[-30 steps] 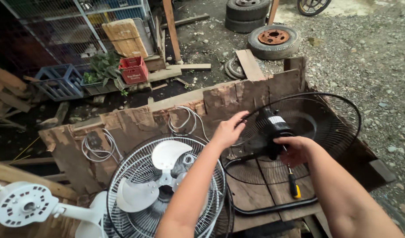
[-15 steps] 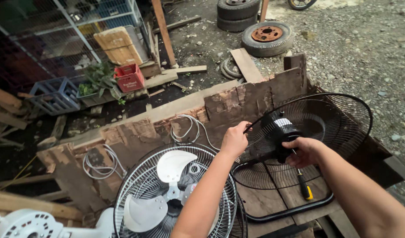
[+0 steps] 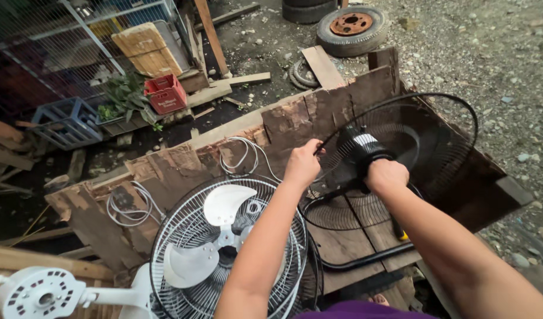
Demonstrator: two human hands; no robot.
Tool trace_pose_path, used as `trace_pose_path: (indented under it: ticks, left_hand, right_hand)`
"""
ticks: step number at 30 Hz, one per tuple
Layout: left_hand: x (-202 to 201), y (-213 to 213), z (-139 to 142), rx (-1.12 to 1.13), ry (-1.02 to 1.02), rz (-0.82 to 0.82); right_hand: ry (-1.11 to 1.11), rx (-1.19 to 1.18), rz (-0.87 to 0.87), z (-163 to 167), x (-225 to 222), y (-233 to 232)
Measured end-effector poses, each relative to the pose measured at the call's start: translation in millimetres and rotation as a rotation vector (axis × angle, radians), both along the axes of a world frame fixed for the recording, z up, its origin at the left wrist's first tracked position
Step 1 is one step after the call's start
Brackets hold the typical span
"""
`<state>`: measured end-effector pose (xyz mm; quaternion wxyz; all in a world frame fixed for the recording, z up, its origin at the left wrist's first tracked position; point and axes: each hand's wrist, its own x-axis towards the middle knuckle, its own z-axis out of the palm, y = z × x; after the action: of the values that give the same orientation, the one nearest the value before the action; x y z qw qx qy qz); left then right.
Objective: The person disassembles electric fans on a wooden work surface, unscrewing the front hub by hand and using a screwdriver to remove fan blades and the motor housing from a black fan, then reassembles the black fan by refitting the motor and tightening the blade nut by hand.
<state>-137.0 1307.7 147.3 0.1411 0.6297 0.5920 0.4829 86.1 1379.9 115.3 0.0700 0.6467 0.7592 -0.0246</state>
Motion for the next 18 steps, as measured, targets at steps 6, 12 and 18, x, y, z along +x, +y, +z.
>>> trace_pose_path:
  ticks: [6, 12, 18]
  left_hand:
    - [22, -13, -2, -0.024, 0.014, 0.073]
    - [42, -6, -8, -0.064, -0.13, 0.015]
    - [56, -1, -6, -0.044, -0.128, 0.013]
  right_hand:
    - [0.388, 0.039, -0.121, -33, 53, 0]
    - [1.609, -0.912, -0.782, -58, 103, 13]
    - [1.49, -1.081, -0.556, -53, 114, 21]
